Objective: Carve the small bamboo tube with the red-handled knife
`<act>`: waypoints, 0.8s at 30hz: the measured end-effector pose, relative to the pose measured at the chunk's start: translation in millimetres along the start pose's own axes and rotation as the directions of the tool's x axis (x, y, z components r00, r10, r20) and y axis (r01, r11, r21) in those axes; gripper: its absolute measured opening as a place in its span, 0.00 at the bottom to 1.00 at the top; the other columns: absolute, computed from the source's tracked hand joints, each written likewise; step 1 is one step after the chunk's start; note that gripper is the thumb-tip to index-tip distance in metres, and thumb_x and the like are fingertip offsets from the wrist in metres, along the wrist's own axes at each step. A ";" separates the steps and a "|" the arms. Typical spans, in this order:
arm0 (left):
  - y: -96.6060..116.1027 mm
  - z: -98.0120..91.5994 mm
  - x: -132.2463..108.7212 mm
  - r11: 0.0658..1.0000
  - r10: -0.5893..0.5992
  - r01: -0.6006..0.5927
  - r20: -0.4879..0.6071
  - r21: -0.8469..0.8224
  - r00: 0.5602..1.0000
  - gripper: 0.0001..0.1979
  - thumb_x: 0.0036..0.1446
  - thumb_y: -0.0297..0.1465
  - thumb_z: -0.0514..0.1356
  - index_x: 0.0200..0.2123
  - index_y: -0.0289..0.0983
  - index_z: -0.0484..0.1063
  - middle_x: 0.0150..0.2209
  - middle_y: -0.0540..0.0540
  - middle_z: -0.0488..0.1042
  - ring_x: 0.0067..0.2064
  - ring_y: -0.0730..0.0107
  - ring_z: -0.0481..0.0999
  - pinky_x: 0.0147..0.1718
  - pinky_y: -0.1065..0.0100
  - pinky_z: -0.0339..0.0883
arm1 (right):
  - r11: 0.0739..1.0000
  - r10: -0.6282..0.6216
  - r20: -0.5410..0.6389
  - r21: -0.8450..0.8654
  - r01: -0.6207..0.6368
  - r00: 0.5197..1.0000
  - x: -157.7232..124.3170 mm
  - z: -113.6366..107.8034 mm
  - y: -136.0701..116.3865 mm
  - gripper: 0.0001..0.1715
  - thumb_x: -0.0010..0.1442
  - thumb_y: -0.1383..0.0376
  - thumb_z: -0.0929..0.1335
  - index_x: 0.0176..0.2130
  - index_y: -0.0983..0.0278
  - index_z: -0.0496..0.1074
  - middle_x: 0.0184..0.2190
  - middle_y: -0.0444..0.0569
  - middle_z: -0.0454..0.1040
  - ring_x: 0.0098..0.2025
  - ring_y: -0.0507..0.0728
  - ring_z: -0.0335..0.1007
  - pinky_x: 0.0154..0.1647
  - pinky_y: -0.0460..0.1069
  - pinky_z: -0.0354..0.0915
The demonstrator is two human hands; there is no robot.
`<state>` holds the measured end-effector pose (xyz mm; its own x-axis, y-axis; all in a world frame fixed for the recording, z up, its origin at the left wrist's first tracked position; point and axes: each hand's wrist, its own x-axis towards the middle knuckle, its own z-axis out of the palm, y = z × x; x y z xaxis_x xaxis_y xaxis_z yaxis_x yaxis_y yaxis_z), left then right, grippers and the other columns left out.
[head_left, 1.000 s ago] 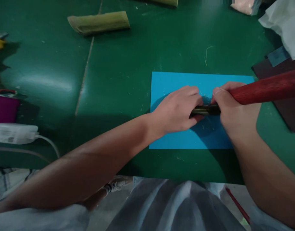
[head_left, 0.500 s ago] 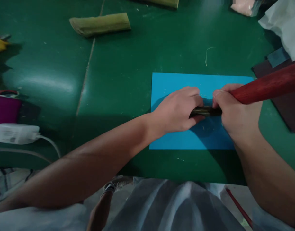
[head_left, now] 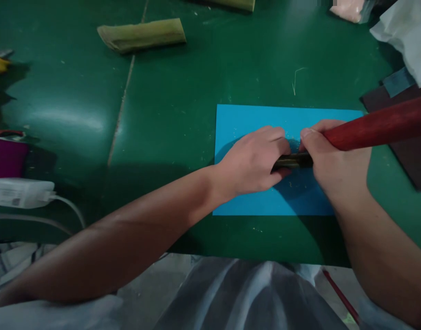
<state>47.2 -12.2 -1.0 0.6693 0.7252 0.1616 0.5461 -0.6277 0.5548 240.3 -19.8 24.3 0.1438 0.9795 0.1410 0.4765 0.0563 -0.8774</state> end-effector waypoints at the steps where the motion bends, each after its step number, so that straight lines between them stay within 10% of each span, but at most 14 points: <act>1: 0.1 -0.1 -0.3 1.000 0.001 -0.001 0.001 0.002 1.000 0.07 0.69 0.31 0.64 0.48 0.38 0.79 0.44 0.40 0.81 0.50 0.50 0.82 0.49 0.53 0.75 | 1.000 -0.001 0.009 -0.018 0.001 1.000 -0.1 -0.4 1.7 0.19 0.61 0.67 0.75 0.22 0.54 0.70 0.22 0.41 0.67 0.30 0.58 0.70 0.40 0.56 0.70; 11: -5.7 1.1 0.3 0.998 0.034 -0.035 -0.023 -0.044 0.999 0.09 0.71 0.32 0.65 0.50 0.36 0.81 0.46 0.39 0.82 0.52 0.50 0.83 0.52 0.52 0.76 | 0.992 0.050 0.003 0.119 -0.050 0.999 -4.5 -1.6 -8.2 0.22 0.58 0.70 0.73 0.18 0.54 0.68 0.18 0.40 0.62 0.23 0.56 0.64 0.28 0.54 0.64; 24: -5.2 0.8 2.5 1.000 0.020 -0.020 -0.014 -0.023 1.000 0.08 0.69 0.33 0.65 0.48 0.37 0.82 0.41 0.41 0.82 0.50 0.49 0.83 0.50 0.52 0.75 | 1.000 -0.003 -0.027 -0.026 0.002 1.000 -4.9 -0.2 -2.6 0.17 0.61 0.61 0.75 0.22 0.52 0.71 0.23 0.44 0.72 0.31 0.61 0.71 0.39 0.57 0.75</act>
<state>46.4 -7.3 -4.1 0.6730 0.7164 0.1840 0.5206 -0.6355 0.5703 238.5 -24.8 26.0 0.1656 0.9738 0.1559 0.4992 0.0536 -0.8649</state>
